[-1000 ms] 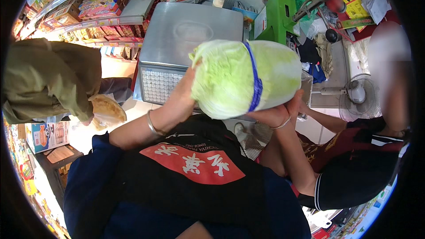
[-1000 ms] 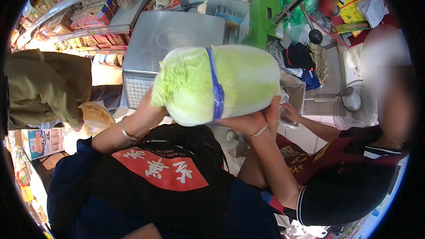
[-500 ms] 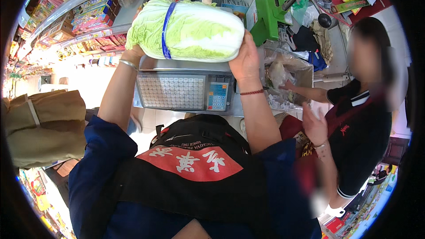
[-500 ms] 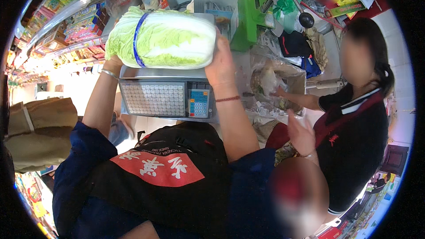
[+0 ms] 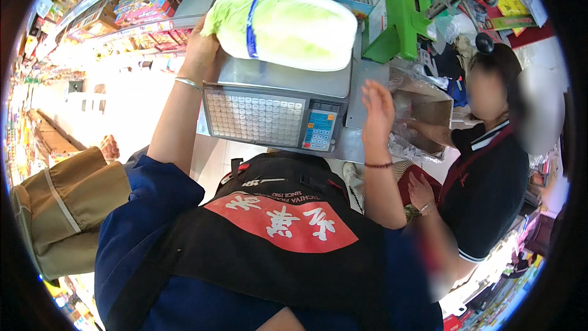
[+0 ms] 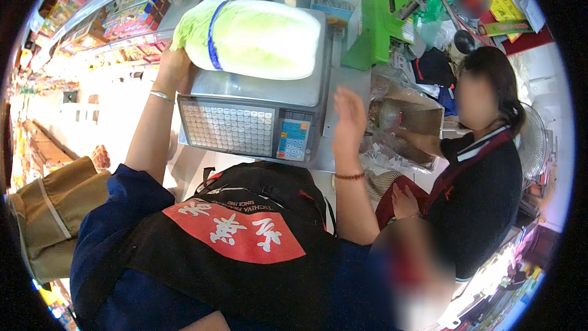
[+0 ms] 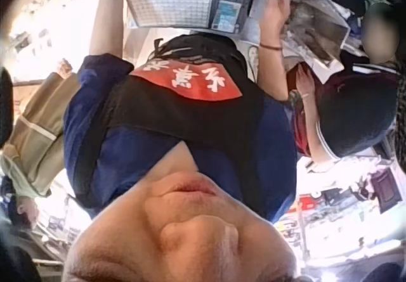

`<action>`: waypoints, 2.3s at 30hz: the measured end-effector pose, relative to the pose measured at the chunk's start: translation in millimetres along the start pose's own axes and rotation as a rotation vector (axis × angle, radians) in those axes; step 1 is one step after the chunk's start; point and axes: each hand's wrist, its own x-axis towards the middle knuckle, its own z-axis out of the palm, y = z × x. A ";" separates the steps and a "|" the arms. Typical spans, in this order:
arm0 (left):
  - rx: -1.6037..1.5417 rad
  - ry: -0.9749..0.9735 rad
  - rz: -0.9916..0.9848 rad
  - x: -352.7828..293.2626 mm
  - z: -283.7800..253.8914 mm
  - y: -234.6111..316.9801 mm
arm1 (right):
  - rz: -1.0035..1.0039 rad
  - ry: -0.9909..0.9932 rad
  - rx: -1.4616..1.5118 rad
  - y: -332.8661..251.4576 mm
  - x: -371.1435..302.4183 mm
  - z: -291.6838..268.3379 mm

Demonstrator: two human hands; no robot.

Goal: The person weighs and bags produce at a checkout counter, then moves to a display counter to arrange packaged snacks and crackers. They handle a cabbage and other items, place them on a scale, and later restock shelves by aligning snack packages.

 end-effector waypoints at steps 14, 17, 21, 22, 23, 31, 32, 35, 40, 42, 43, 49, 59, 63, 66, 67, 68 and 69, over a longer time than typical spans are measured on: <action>0.277 0.121 0.066 -46.7 6.0 12.6 | 0.466 -0.122 -0.152 126.9 -102.1 -47.3; 0.296 0.199 0.115 -65.1 1.5 14.1 | 0.483 -0.210 -0.105 114.5 -103.0 -38.2; 0.379 0.394 0.280 -109.3 0.6 12.1 | 0.360 -0.276 -0.045 144.6 -98.7 -44.5; 0.501 0.402 0.265 -122.8 -7.5 6.2 | 0.361 -0.295 0.007 136.2 -99.5 -39.7; 0.620 0.403 0.256 -135.6 -14.2 1.1 | 0.352 -0.312 0.063 125.6 -99.0 -33.7; 0.513 0.109 -0.180 -239.1 -14.8 -31.1 | 0.175 -0.310 -0.128 142.0 -97.8 -30.9; 0.518 0.027 -0.179 -240.3 -21.5 -33.2 | 0.158 -0.304 -0.118 140.9 -98.0 -30.0; 0.406 0.084 -0.236 -236.0 -12.7 -28.6 | 0.239 -0.360 -0.140 128.8 -97.4 -28.8; 0.419 0.089 -0.170 -225.5 -2.0 -22.2 | 0.268 -0.370 -0.066 126.5 -97.1 -29.6; 0.438 0.153 -0.153 -226.8 7.6 -19.5 | 0.276 -0.365 -0.053 124.4 -97.1 -29.6; 0.449 0.183 -0.146 -227.3 10.1 -18.8 | 0.278 -0.360 -0.045 122.7 -97.7 -28.8; 0.416 0.045 -0.073 -225.9 -2.3 -25.2 | 0.244 -0.331 -0.019 116.9 -93.7 -29.3; 0.387 0.012 -0.098 -222.4 3.6 -25.6 | 0.172 -0.309 -0.282 122.4 -92.9 -23.8; 0.421 -0.008 -0.123 -222.5 2.8 -24.7 | 0.090 -0.227 -0.451 109.2 -97.2 -10.3; 0.417 -0.004 -0.130 -219.9 5.8 -23.9 | 0.065 -0.200 -0.512 112.9 -95.9 -6.9; 0.412 0.001 -0.137 -219.8 5.6 -23.9 | 0.073 -0.197 -0.516 113.6 -95.5 -6.0; 0.408 0.006 -0.144 -219.7 5.5 -23.9 | 0.081 -0.193 -0.520 113.7 -95.2 -5.5; 0.408 0.010 -0.144 -219.8 5.6 -23.9 | 0.092 -0.193 -0.522 113.5 -95.0 -5.3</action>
